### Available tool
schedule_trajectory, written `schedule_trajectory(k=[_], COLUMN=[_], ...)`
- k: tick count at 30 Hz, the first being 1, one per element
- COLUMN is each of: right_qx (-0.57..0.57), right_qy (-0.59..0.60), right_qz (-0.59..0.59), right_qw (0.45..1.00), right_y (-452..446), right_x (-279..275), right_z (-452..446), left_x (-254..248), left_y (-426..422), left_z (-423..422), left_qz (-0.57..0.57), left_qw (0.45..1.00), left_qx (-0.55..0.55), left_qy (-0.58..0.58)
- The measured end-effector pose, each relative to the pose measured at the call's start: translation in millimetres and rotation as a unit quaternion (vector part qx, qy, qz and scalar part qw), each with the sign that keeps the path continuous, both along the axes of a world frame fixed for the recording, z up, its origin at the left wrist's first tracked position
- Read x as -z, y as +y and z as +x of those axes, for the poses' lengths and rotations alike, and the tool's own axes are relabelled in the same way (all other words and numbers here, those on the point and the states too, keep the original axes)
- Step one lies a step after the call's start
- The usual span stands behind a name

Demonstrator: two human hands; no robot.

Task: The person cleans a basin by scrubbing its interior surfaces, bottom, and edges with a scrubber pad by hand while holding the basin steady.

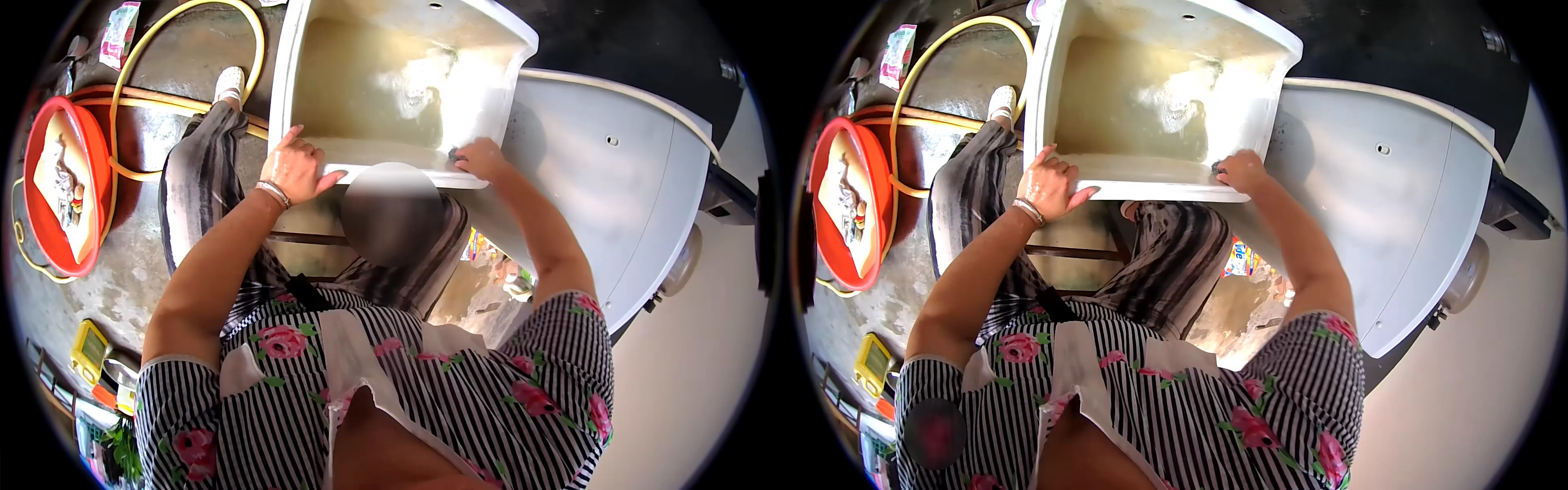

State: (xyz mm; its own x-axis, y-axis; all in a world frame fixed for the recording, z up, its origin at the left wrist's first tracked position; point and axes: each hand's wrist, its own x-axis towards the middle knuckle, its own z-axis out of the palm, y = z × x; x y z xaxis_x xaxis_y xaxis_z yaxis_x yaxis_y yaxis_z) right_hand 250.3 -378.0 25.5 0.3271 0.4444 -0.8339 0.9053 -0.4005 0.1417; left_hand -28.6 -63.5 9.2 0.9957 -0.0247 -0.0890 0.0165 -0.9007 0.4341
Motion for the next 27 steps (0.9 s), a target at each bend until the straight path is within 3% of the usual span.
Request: schedule_trajectory(k=[3, 6, 10, 12, 17, 21, 22, 24, 27], right_qx=[0.155, 0.110, -0.096, -0.103, -0.068, 0.009, 0.076, 0.205, 0.349], right_qy=[0.036, 0.024, -0.025, -0.046, -0.095, -0.048, -0.064, -0.093, -0.205], right_qz=[0.095, 0.079, -0.086, -0.084, -0.035, -0.002, 0.113, 0.335, 0.438], right_qw=[0.983, 0.990, 0.991, 0.990, 0.993, 0.999, 0.989, 0.915, 0.803], right_y=[-29.1, -14.8, 27.4, 25.2, 38.1, 24.0, 34.4, 50.0, 66.5], right_x=[-6.8, -1.6, 51.7, 94.2, 142.5, 200.4, 184.3, 156.8, 164.2], right_z=[1.9, 2.6, -7.5, -8.9, -7.5, 35.8, 41.6, 61.9, 66.6], left_x=[0.7, -0.8, 0.4, 2.3, 1.4, -3.7, -1.9, -0.8, -4.9], left_y=[-3.3, -1.5, -2.2, -0.2, -3.6, -5.0, -4.8, -4.2, -7.3], left_z=[-2.9, -1.9, -2.7, -2.1, -1.3, -2.2, -2.5, -2.3, -4.5], left_qz=[-0.001, -0.006, -0.010, -0.013, -0.001, -0.004, -0.006, -0.018, -0.023], left_qw=[1.000, 1.000, 1.000, 1.000, 1.000, 1.000, 1.000, 1.000, 0.999], left_qx=[0.002, 0.002, 0.000, 0.001, 0.003, -0.003, -0.005, -0.009, -0.006], left_qy=[-0.018, -0.022, -0.027, -0.019, -0.010, -0.017, -0.029, -0.023, -0.025])
